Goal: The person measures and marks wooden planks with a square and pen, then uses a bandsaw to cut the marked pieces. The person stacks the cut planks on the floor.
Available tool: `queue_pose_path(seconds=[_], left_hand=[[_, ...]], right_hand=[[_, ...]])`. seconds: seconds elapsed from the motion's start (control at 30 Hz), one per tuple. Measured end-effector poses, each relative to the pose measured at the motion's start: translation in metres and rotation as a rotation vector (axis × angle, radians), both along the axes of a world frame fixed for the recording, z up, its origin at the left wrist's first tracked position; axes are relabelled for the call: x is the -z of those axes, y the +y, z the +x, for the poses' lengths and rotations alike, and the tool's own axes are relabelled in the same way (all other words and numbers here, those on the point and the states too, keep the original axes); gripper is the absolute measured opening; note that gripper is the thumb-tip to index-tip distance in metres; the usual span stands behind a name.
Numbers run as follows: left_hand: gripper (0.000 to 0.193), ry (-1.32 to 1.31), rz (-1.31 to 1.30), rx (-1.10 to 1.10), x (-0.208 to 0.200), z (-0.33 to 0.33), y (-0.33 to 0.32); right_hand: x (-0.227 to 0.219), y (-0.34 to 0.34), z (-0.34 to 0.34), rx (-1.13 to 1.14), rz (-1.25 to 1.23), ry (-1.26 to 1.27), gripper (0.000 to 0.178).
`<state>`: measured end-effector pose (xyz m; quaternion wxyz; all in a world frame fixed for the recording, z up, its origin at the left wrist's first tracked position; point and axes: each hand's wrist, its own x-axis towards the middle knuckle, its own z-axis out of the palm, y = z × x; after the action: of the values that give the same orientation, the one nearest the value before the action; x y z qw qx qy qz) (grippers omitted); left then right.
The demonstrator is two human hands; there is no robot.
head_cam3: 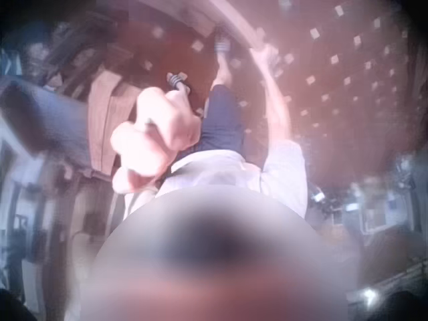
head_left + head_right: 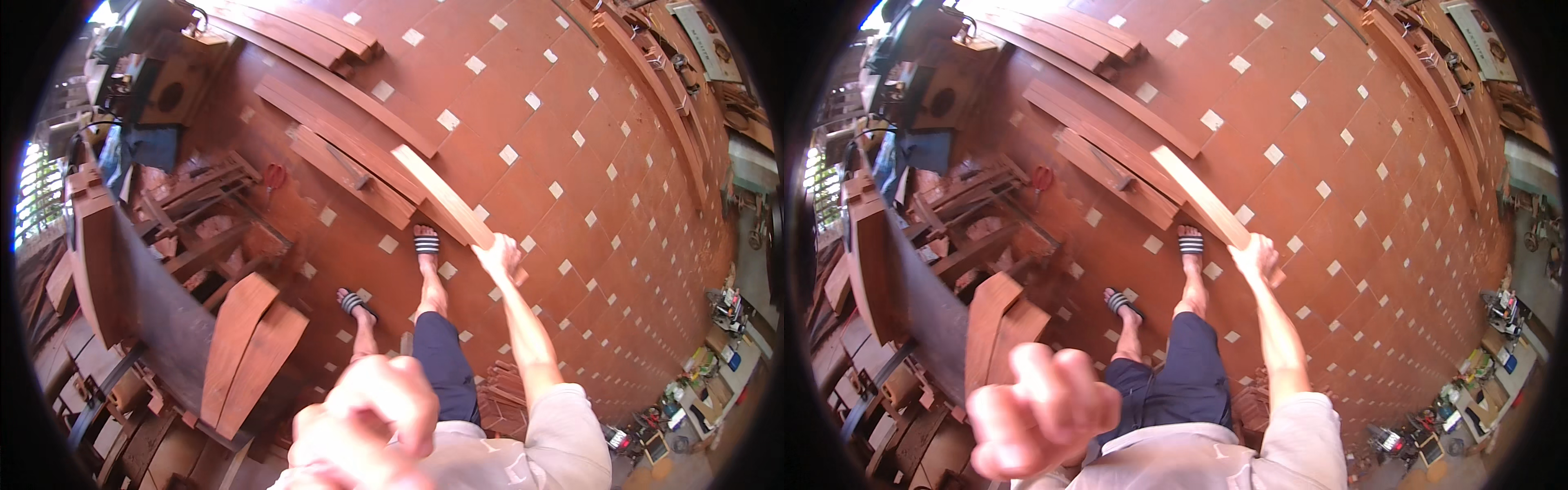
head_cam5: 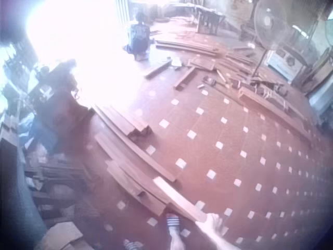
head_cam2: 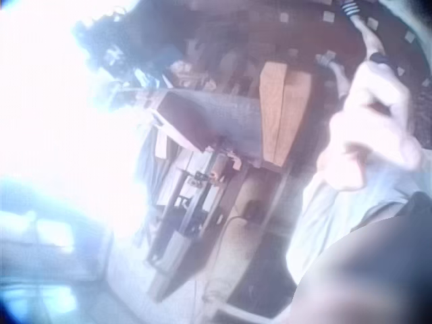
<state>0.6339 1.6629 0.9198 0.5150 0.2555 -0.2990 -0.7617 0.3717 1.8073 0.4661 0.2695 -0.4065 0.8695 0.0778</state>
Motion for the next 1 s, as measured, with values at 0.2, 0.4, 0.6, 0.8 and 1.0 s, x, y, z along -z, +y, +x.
queue_pose_path(seconds=[0.2, 0.4, 0.6, 0.8, 1.0], left_hand=[[0.026, 0.080, -0.093, 0.031, 0.091, -0.018, -0.063], [0.038, 0.147, -0.033, -0.648, 0.182, -0.099, -0.071], [0.029, 0.084, -0.047, -0.658, 0.251, -0.097, -0.078], [0.030, 0.106, 0.243, -0.189, 0.285, -0.018, -0.076], [0.070, -0.153, 0.315, -0.277, 0.330, 0.020, -0.031]], right_hand=[[0.146, -0.111, 0.039, -0.149, -0.152, -0.034, 0.069], [0.258, -0.194, 0.087, -0.221, -0.286, -0.074, 0.067], [0.328, -0.220, 0.120, -0.271, -0.377, -0.150, 0.069], [0.378, -0.212, 0.124, -0.356, -0.394, -0.267, 0.080], [0.409, -0.189, 0.116, -0.367, -0.201, -0.348, 0.090]])
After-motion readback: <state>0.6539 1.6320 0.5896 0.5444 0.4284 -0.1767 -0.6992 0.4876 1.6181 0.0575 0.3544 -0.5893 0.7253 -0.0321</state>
